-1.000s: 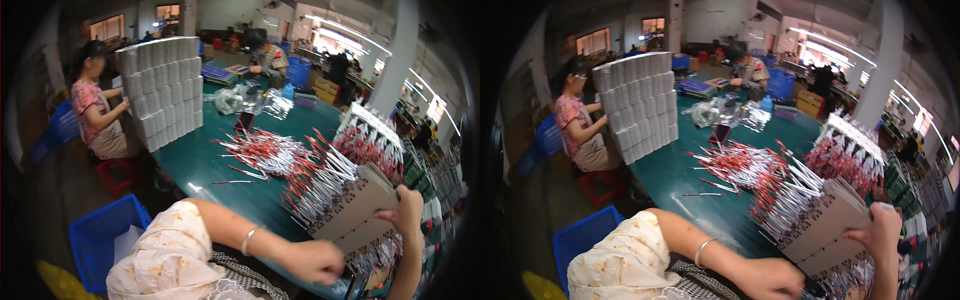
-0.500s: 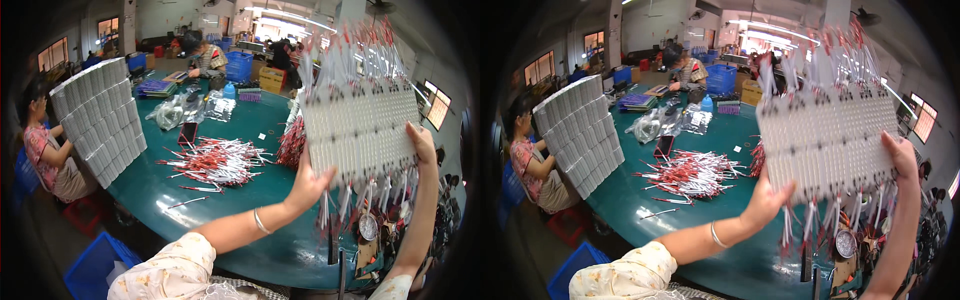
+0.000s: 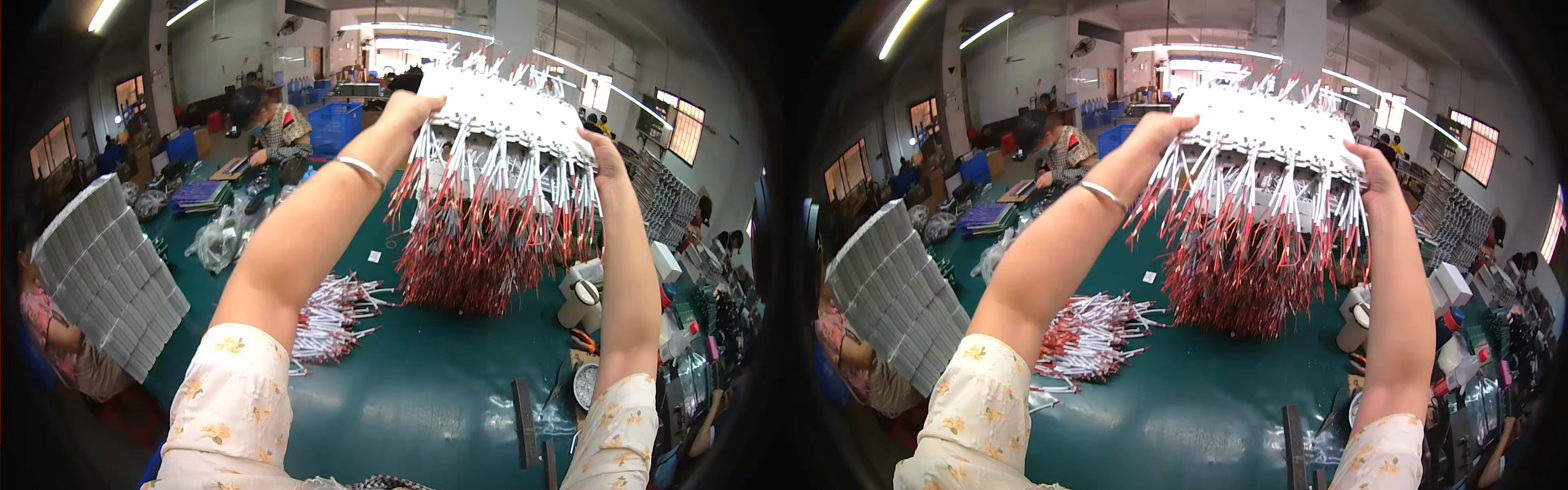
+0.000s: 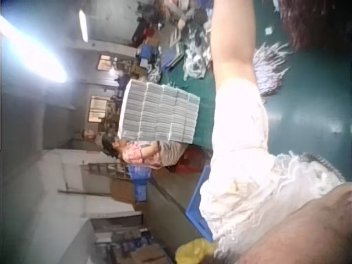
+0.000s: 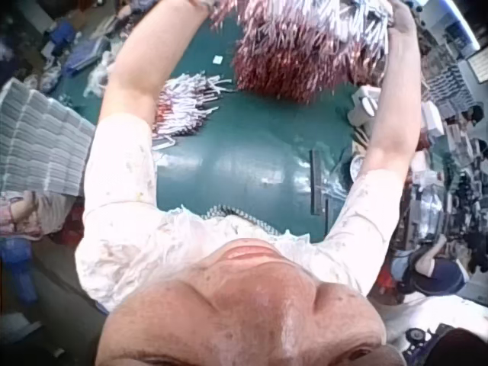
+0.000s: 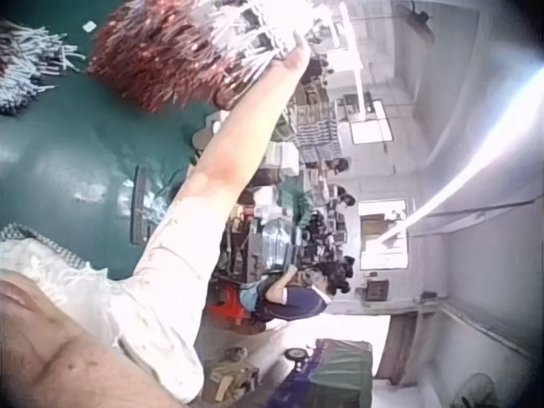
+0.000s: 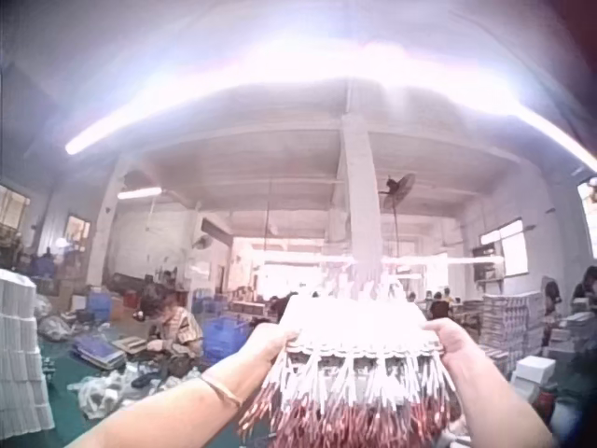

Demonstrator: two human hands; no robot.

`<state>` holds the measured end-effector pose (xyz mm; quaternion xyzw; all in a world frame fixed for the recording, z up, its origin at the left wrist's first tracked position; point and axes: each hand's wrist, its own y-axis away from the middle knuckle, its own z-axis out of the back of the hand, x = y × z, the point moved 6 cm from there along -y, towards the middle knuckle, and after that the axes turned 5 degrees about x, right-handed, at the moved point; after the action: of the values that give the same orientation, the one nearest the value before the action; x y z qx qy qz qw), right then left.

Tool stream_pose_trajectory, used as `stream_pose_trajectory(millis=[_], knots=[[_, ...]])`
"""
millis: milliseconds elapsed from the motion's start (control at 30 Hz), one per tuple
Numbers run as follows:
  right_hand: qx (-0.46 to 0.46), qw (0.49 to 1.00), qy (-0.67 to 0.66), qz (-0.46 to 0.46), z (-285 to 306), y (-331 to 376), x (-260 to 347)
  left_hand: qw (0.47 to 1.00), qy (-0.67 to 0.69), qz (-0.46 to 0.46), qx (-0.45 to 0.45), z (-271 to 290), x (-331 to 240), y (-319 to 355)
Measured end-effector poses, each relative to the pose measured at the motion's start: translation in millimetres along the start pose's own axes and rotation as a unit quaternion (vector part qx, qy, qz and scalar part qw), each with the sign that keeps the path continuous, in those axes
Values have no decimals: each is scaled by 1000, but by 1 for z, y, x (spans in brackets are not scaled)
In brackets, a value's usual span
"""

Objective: The person solders wires onto an LED strip panel using a soldering iron, stacks and sets aside the finished panels, arranges a new LED board on the table, and solders more wires onto it.

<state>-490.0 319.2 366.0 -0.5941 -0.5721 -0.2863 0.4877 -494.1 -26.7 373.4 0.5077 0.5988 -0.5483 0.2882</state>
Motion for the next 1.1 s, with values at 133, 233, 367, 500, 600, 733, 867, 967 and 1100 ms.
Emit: stream_pose_trajectory(millis=[133, 233, 367, 500, 600, 733, 867, 967, 1100], knots=[[-83, 995, 36, -52, 35, -36, -62, 997, 14, 70, -21, 28, 80, -41], [-112, 985, 87, -96, 69, -44, -108, 995, 2, 100, -19, 43, 141, -51], [-112, 973, 184, -84, 59, -37, -119, 990, 45, 132, -6, 59, 185, -51], [-128, 977, 139, -101, 59, -26, -115, 974, 138, 177, 27, 50, 184, -51], [-136, 982, 124, -49, 57, -19, -110, 983, 109, 144, -17, 48, 178, -42], [-126, 976, 161, -69, 60, -16, -106, 984, 87, 154, 26, 37, 166, -33], [-96, 994, 56, 22, 67, 5, -117, 958, 182, 182, 125, 18, 161, -14], [-35, 992, -113, 40, 40, 24, -140, 967, 173, 126, 136, 18, 167, -1], [-19, 993, -116, 9, 42, 2, -140, 936, 254, 182, 165, 8, 158, 6]])
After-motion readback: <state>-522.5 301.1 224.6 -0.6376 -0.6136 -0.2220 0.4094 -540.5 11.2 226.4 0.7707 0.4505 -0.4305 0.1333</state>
